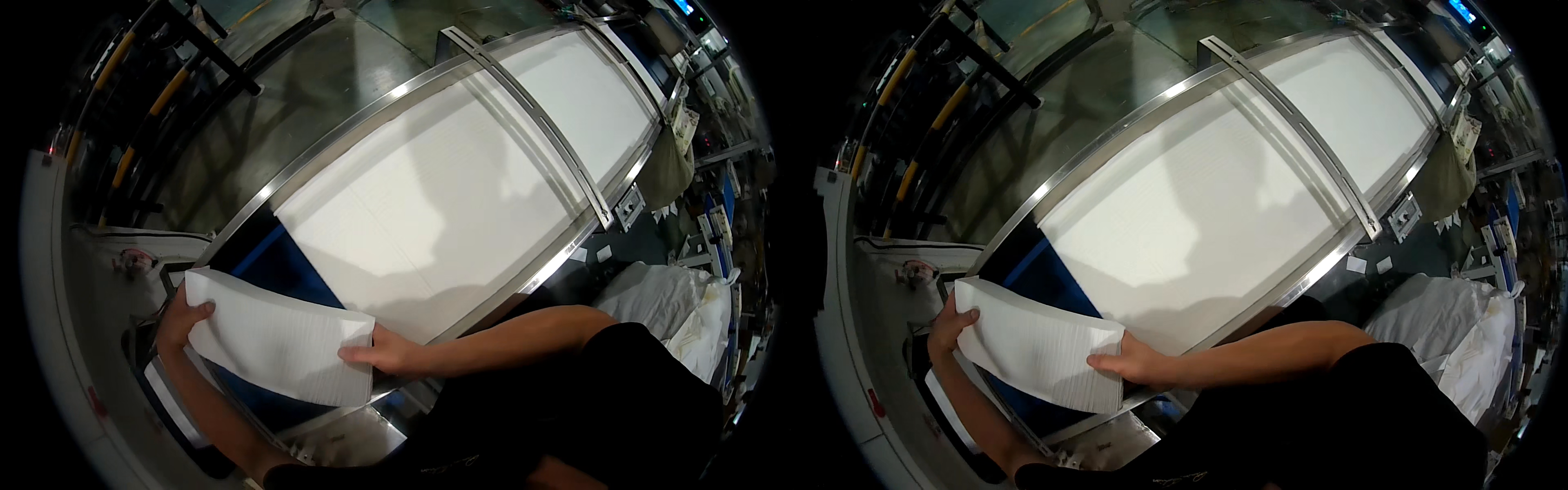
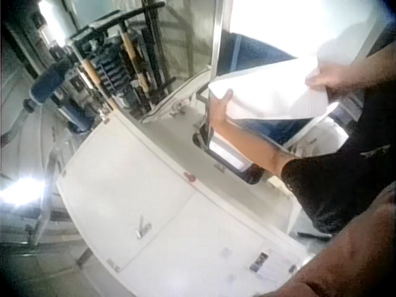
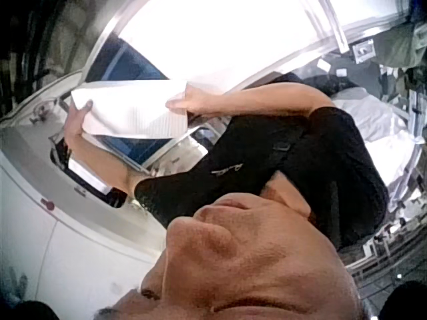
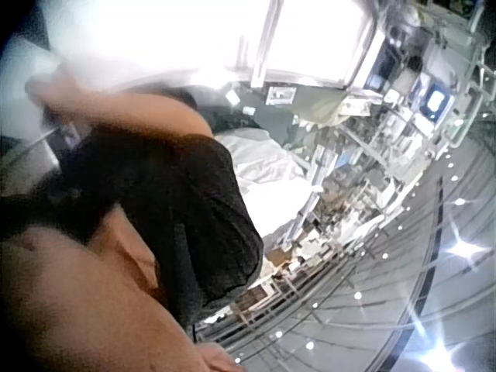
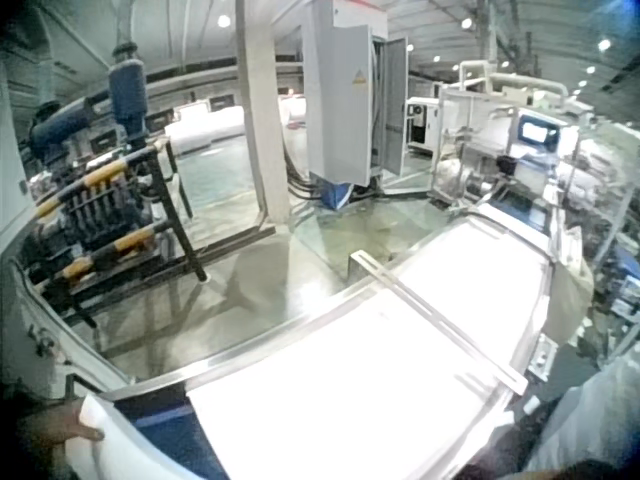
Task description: The person places a stack of paper onto a conveyor belt and then wraps other stacks into floral-patterned packaging by hand on a metal table.
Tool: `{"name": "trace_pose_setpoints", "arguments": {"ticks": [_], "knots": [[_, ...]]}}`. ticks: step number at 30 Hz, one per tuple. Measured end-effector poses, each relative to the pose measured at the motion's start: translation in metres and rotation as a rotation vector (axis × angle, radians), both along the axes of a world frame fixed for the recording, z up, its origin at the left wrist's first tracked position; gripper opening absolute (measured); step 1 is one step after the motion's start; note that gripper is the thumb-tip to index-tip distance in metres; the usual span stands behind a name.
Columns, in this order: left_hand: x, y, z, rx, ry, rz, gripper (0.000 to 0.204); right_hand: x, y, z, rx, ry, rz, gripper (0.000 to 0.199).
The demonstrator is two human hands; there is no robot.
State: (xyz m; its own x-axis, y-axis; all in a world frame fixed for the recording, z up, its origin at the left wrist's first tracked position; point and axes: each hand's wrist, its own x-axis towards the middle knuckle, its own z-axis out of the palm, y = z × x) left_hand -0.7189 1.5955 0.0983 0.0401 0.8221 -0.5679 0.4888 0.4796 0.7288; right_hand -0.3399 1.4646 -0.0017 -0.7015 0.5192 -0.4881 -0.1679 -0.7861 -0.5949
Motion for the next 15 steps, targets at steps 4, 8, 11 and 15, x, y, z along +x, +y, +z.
{"name": "trace_pose_setpoints", "arguments": {"ticks": [4,8,11,15], "knots": [[0.003,0.022,-0.01,-0.045,0.039,-0.103,0.075,-0.02,-0.003,-0.009,-0.309,-0.003,0.091,0.092],[-0.015,0.037,-0.056,-0.025,0.208,-0.276,0.073,-0.028,-0.009,-0.032,-0.516,0.058,0.065,0.083],[0.021,0.076,-0.093,0.078,0.546,-0.519,0.091,-0.015,0.0,-0.049,-0.706,0.13,0.06,0.079],[0.049,0.09,-0.136,-0.043,0.208,-0.425,0.099,0.017,0.015,-0.021,-0.667,-0.062,0.284,0.065]]}}
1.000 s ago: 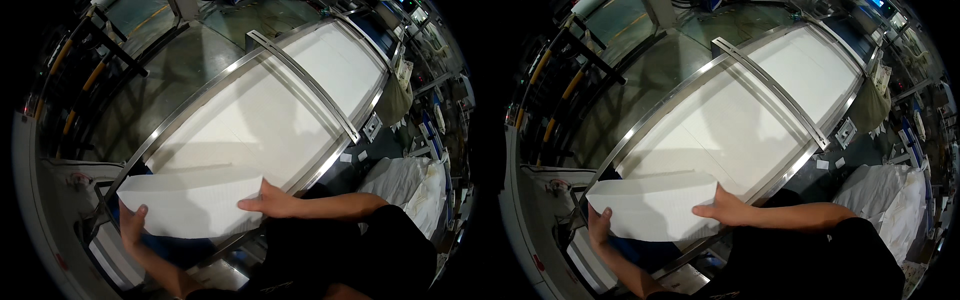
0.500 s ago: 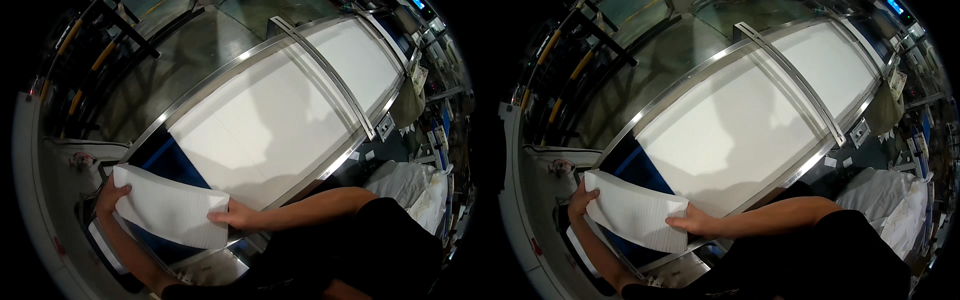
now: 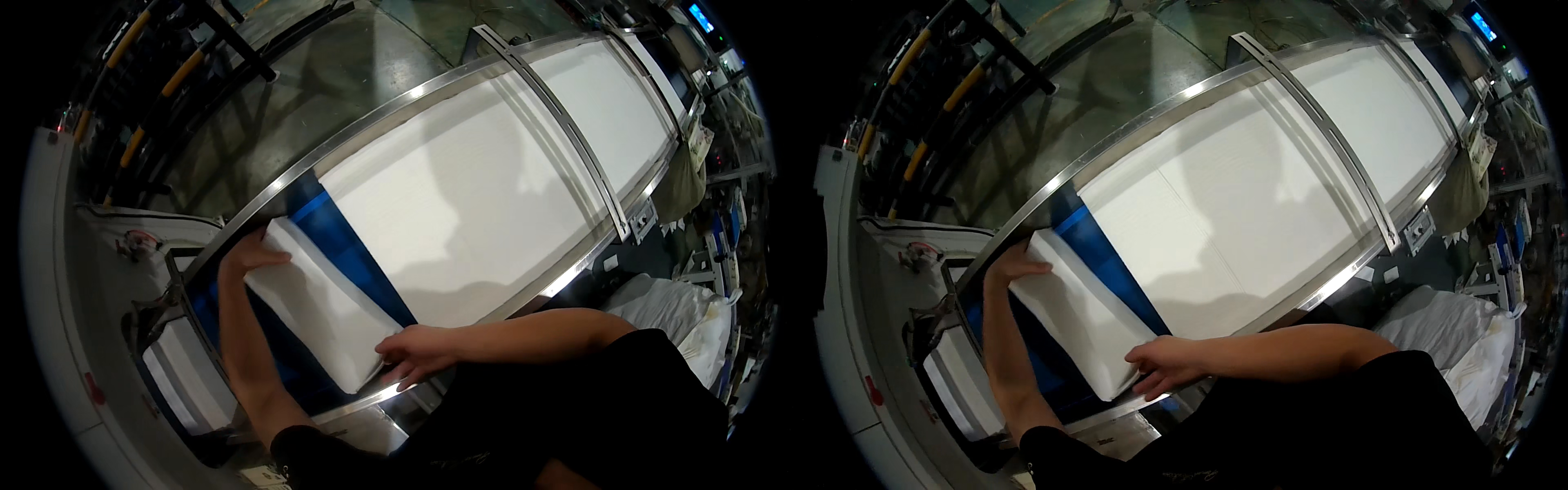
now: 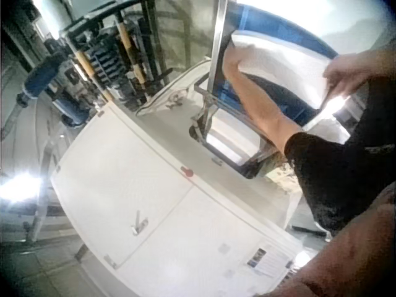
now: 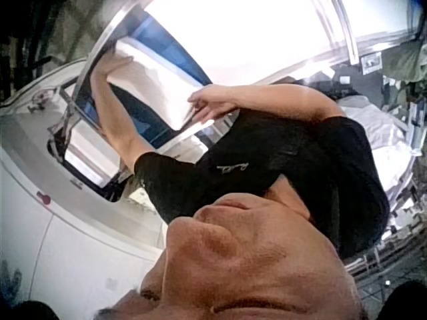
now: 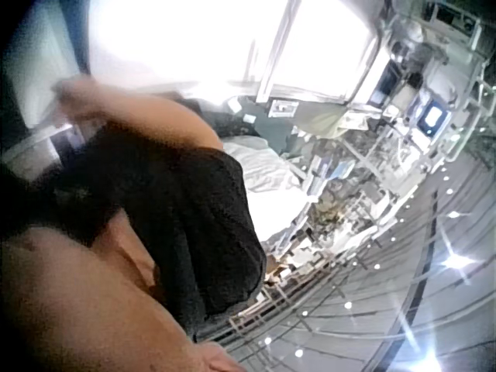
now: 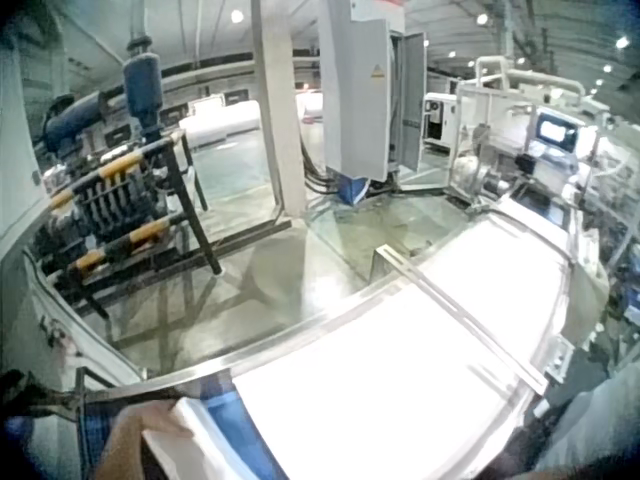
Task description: The person places a stack of paper onto a conveyor belt and then wraps other stacks into floral-patterned packaging by hand on a metal table.
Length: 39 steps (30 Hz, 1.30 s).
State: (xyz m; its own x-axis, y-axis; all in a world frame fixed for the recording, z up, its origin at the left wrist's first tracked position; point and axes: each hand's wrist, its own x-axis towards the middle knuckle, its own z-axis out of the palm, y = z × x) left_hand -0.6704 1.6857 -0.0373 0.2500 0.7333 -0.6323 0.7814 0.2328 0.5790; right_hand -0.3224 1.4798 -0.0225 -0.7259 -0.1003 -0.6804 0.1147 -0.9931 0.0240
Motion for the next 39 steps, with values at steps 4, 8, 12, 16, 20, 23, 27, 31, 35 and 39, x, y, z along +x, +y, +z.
{"name": "trace_pose_setpoints", "arguments": {"ticks": [4,8,12,16,20,23,27,31,35,39], "knots": [[0.065,0.01,-0.01,0.161,-0.034,-0.018,0.09,0.06,0.001,0.021,0.098,0.009,0.113,0.062],[0.094,-0.001,-0.013,0.44,-0.58,0.18,0.053,0.115,-0.002,0.033,0.217,0.054,0.026,0.061],[0.083,-0.03,-0.008,0.567,-0.617,0.601,0.046,0.147,-0.003,0.057,0.558,-0.165,-0.014,0.053],[0.1,-0.098,-0.029,0.384,-0.47,0.967,0.063,0.147,-0.012,0.066,1.442,-0.412,0.263,0.048],[0.135,-0.145,-0.048,0.02,-0.525,0.917,0.077,0.118,-0.001,0.055,2.236,-0.442,0.389,0.056],[0.161,-0.146,-0.054,-0.084,-0.739,0.863,0.08,0.08,0.024,0.043,2.355,-0.424,0.393,0.068],[0.19,-0.112,-0.053,-0.056,-0.929,0.841,0.088,0.041,0.104,-0.047,2.536,-0.655,0.528,0.083],[0.205,-0.075,-0.062,-0.014,-0.919,0.851,0.093,0.034,0.15,-0.066,2.638,-0.768,0.545,0.088],[0.207,-0.053,-0.064,0.064,-0.849,0.79,0.091,0.056,0.126,-0.067,2.569,-0.795,0.622,0.092],[0.228,-0.044,-0.074,0.144,-1.033,0.714,0.082,0.082,0.082,-0.051,2.473,-0.801,0.665,0.092]]}}
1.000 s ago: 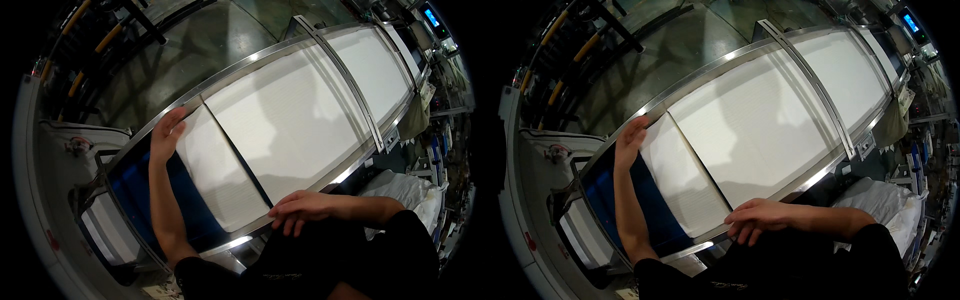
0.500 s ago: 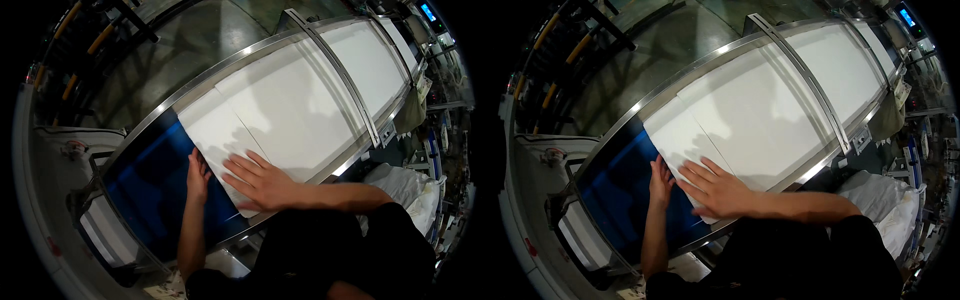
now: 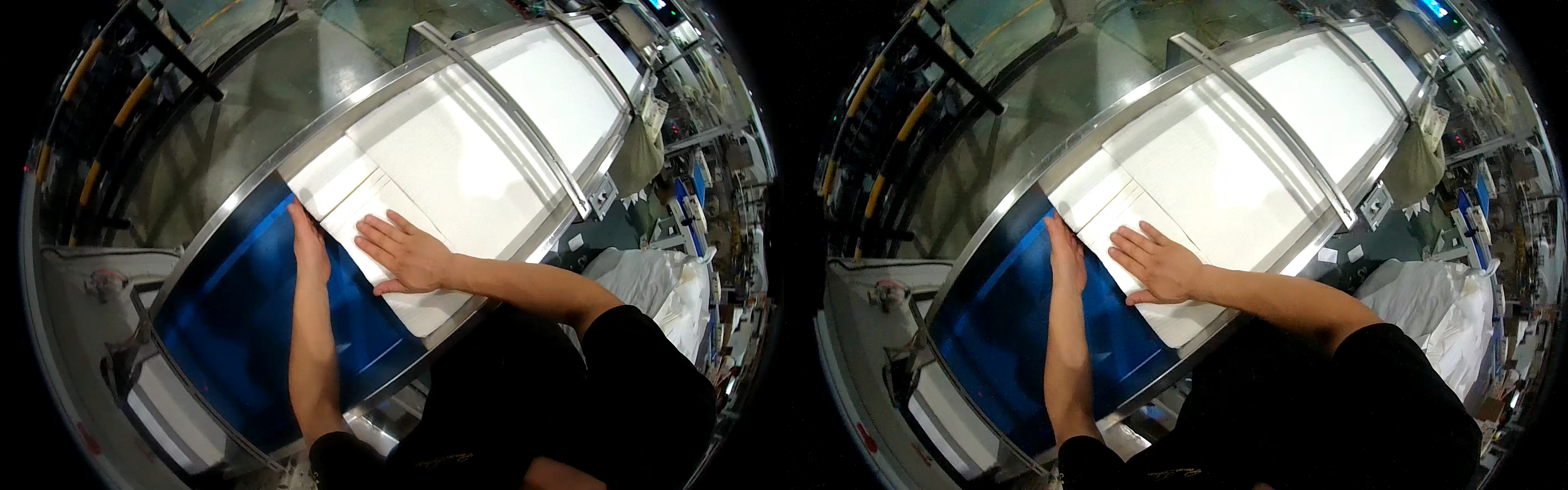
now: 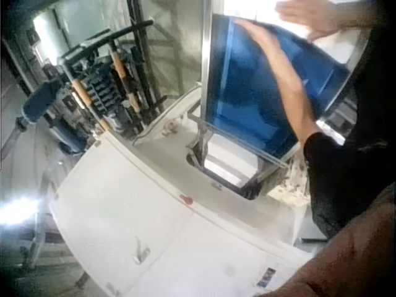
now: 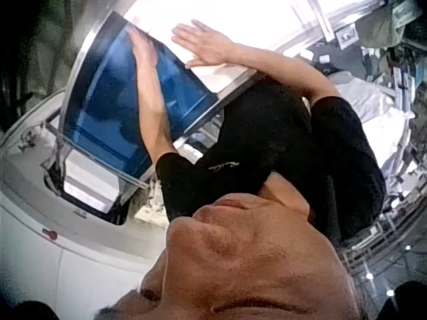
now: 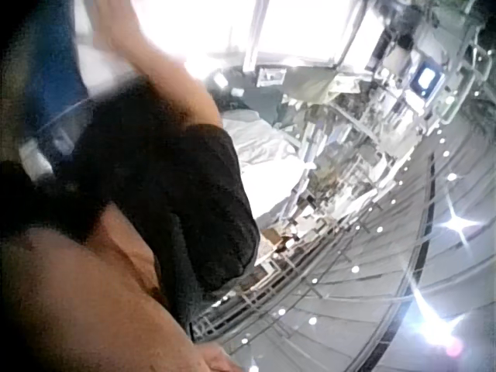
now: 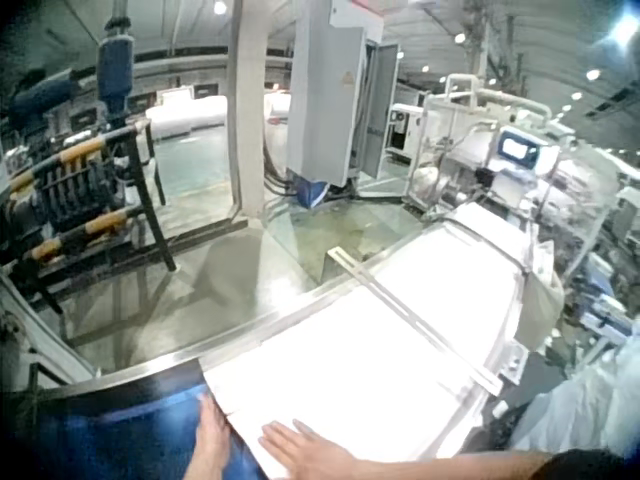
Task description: The person places a stack of paper onto a conveyor belt and then wraps other stacks into floral-patterned packaging by hand on a metal table.
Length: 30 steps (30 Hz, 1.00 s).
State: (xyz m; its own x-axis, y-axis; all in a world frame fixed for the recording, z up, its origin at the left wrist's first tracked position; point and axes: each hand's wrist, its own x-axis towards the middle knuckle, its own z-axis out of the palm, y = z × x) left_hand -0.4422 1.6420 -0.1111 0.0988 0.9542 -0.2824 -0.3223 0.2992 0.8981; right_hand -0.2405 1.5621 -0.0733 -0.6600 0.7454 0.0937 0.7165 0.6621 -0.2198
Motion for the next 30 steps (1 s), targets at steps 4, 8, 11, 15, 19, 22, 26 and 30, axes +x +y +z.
{"name": "trace_pose_setpoints", "arguments": {"ticks": [4,8,11,15,19,22,26,30], "knots": [[0.034,0.003,0.007,-0.018,-0.09,-0.029,0.08,0.018,0.043,-0.015,0.002,0.205,-0.028,0.097],[0.035,-0.008,0.021,-0.145,-0.09,-0.105,0.083,0.009,0.07,-0.028,0.02,0.224,0.032,0.099],[0.043,-0.019,0.027,-0.211,0.061,-0.134,0.09,0.021,0.038,-0.009,-0.16,0.061,-0.019,0.098],[0.084,-0.043,0.045,-0.31,0.116,-0.254,0.092,0.084,-0.053,0.019,-0.433,0.013,-0.039,0.085],[0.111,-0.09,0.105,-0.176,-0.012,-0.392,0.068,0.127,-0.13,0.077,-0.453,0.076,-0.134,0.06],[0.173,-0.138,0.131,0.165,0.167,-0.533,0.066,0.157,-0.214,0.08,0.341,0.476,-0.263,0.044],[0.275,-0.228,0.136,0.584,0.38,-0.745,0.065,0.21,-0.399,0.068,0.093,0.659,-0.726,0.036],[0.357,-0.344,0.119,0.865,0.455,-0.93,0.064,0.223,-0.592,0.011,-0.101,0.678,-1.159,0.04]]}}
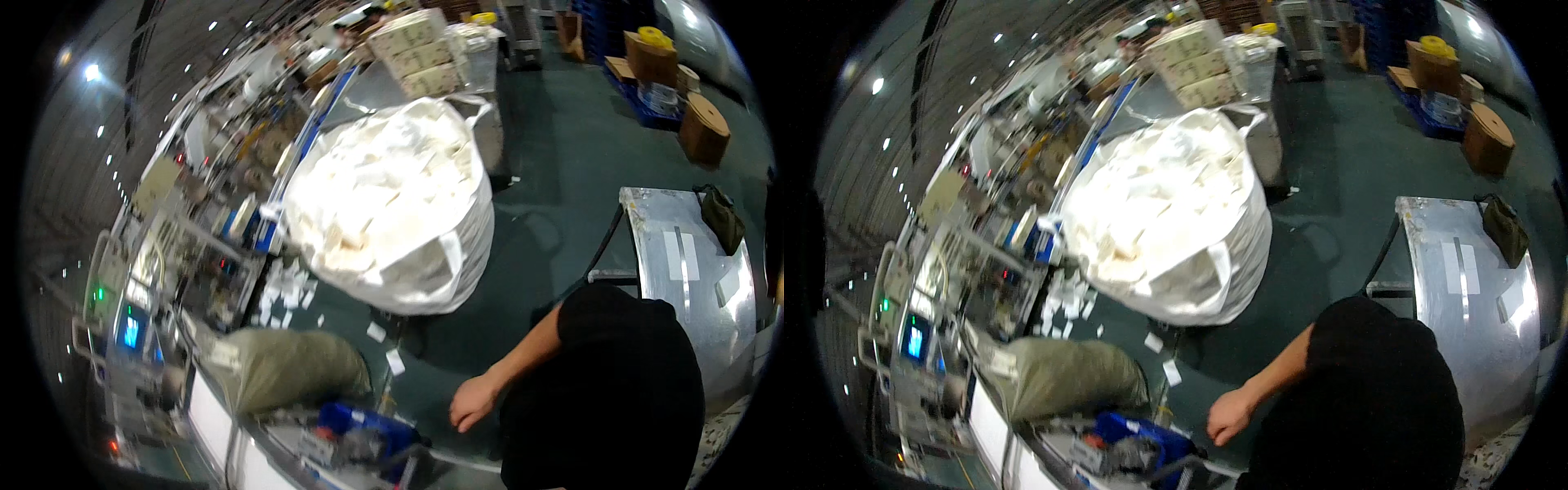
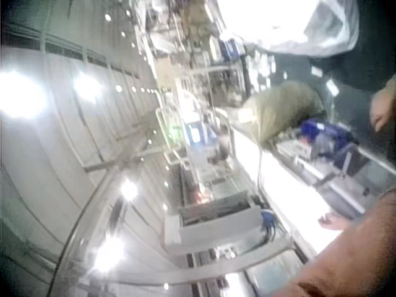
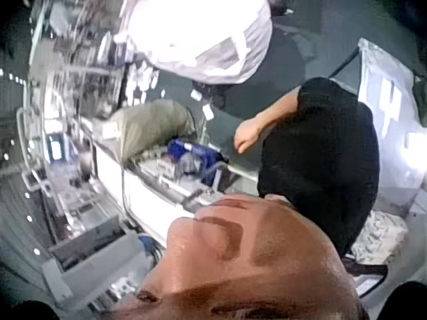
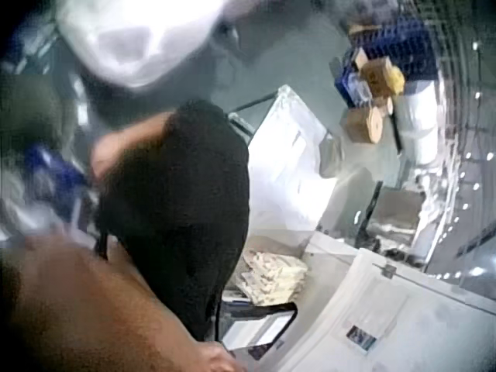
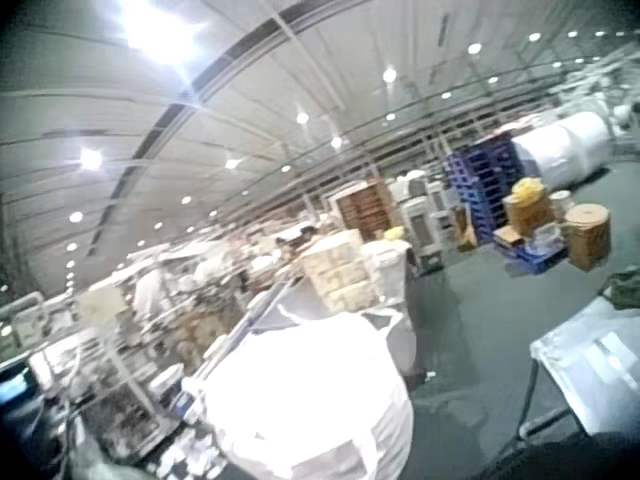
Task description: The person places a stack of paper onto a conveyor belt and then wraps other stacks into floral-patterned packaging by hand on a metal table.
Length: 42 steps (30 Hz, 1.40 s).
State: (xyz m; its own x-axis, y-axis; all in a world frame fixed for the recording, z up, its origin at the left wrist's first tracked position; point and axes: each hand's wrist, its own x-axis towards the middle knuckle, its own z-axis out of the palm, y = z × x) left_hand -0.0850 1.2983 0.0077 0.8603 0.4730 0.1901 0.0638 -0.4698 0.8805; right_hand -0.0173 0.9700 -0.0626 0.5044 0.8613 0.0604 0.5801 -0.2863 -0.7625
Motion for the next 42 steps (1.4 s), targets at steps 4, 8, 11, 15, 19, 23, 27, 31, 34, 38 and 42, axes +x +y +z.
{"name": "trace_pose_setpoints", "arguments": {"ticks": [4,8,11,15,19,23,27,31,34,38,42], "knots": [[0.064,-0.128,-0.001,0.242,0.066,-0.189,0.063,-0.013,-0.15,-0.012,-0.184,0.206,-0.195,0.041],[0.14,-0.278,-0.027,-0.055,0.052,-0.554,0.058,-0.027,-0.253,-0.039,0.044,0.286,-0.488,0.041],[0.193,-0.406,-0.021,-0.117,0.235,-0.879,0.056,-0.027,-0.328,-0.045,0.043,0.394,-0.661,0.047],[0.255,-0.542,-0.033,-0.265,0.272,-1.049,0.051,-0.006,-0.415,-0.056,0.086,0.454,-0.861,0.051],[0.319,-0.678,-0.057,-0.1,0.282,-1.097,0.044,0.022,-0.522,-0.075,0.067,0.471,-1.01,0.051],[0.376,-0.849,-0.059,-0.205,0.371,-1.385,0.051,0.014,-0.664,-0.072,-0.029,0.797,-1.491,0.054],[0.404,-1.005,-0.024,-0.31,0.355,-1.616,0.045,-0.043,-0.77,-0.129,0.231,0.815,-2.239,0.043],[0.438,-1.131,-0.033,-0.231,0.328,-1.703,0.043,-0.098,-0.841,-0.203,0.37,1.057,-2.563,0.029],[0.445,-1.25,-0.065,-0.2,0.366,-1.772,0.043,-0.173,-0.854,-0.336,-0.397,0.91,-2.053,0.017],[0.463,-1.368,-0.086,-0.231,0.433,-1.715,0.044,-0.135,-0.959,-0.32,-0.286,1.287,-1.73,0.015],[0.484,-1.481,-0.068,-0.239,0.505,-1.599,0.04,-0.042,-1.15,-0.217,-0.16,1.365,-1.843,0.026]]}}
